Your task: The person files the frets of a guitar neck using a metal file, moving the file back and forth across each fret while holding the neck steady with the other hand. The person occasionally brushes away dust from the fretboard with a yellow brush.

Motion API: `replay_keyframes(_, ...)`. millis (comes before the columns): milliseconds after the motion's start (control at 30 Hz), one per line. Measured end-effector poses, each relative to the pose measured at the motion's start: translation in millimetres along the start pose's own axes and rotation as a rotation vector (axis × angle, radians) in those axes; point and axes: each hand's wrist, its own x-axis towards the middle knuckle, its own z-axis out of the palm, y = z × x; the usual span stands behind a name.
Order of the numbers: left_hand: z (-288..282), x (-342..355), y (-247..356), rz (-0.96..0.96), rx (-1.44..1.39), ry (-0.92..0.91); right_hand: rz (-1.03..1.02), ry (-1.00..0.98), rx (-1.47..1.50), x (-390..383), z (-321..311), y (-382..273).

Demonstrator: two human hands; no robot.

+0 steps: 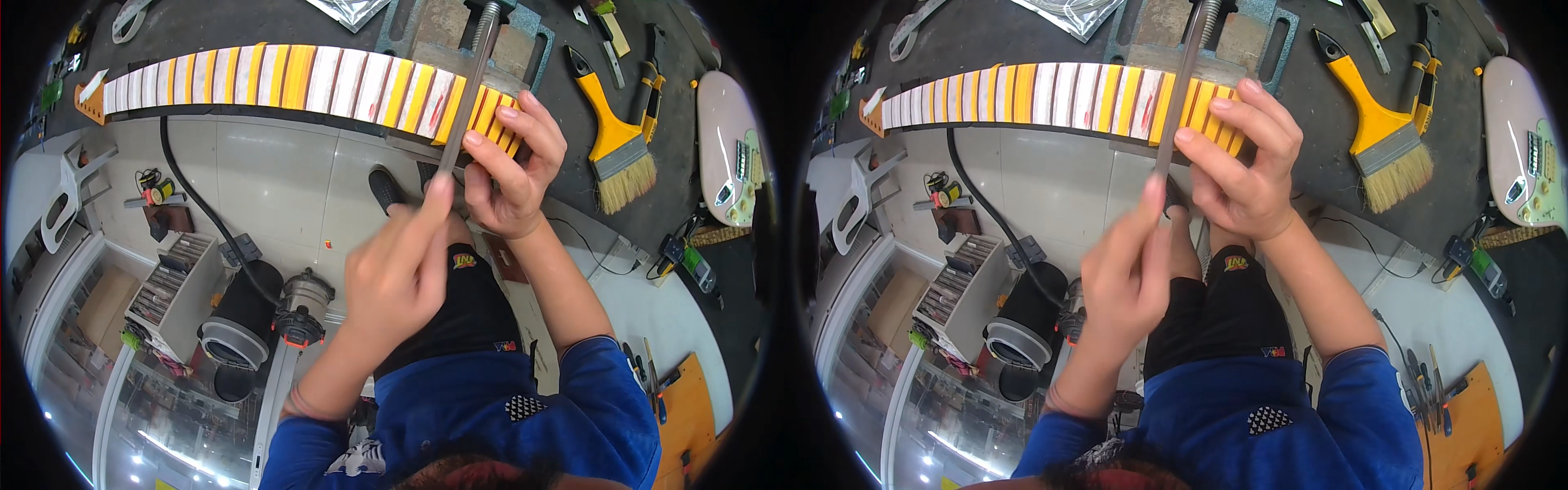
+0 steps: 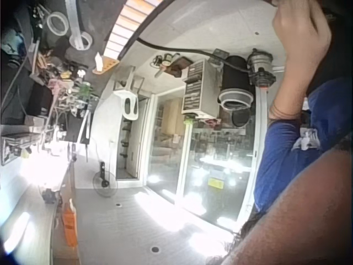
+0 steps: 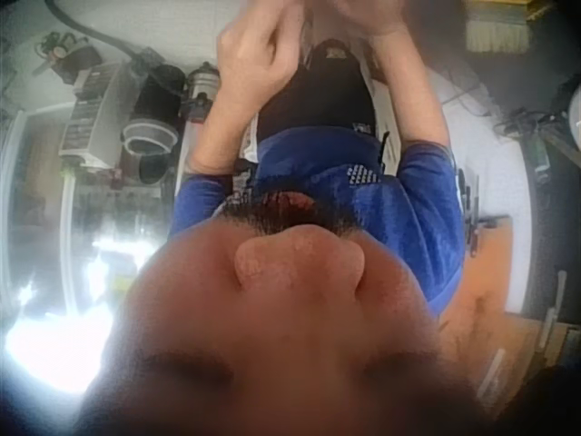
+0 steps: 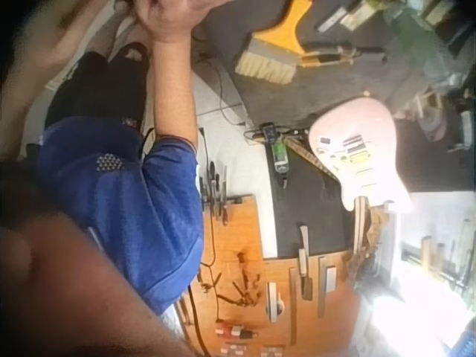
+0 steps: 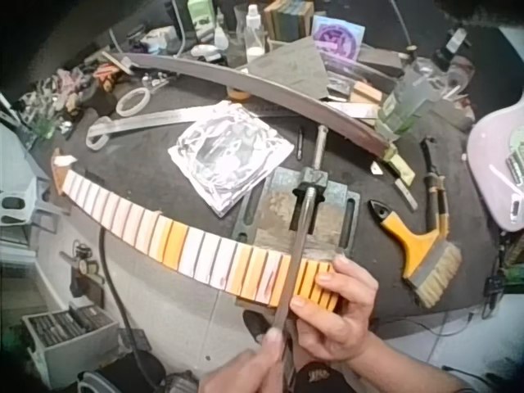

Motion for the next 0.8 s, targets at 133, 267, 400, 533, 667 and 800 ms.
replay_keyframes(133,7,17,-4,0.045,-0.036,0.041,-0.012,0.031,-0.018,3,0,2)
replay_keyframes(267,-10,-70,-19,-0.004,-0.007,-0.017,0.01,-0.001,-0.005,0,-3,1)
replay_keyframes(400,-16,-54,-4,-0.043,-0.025,-0.034,0.012,-0.008,-0.009,-2,-2,1)
replay_keyframes(533,0,40,6,-0.011,-0.103,0.002,0.006,0.01,0.001,1,0,1)
replay_keyframes(667,-1,-4,-5,-0.066,-0.214,-0.003,0.017,0.012,-0.002,-2,-1,1)
replay_keyframes(800,-17,-76,-24,-0.037,-0.26,-0.019,0.028,-0.003,0.014,0,-1,-1)
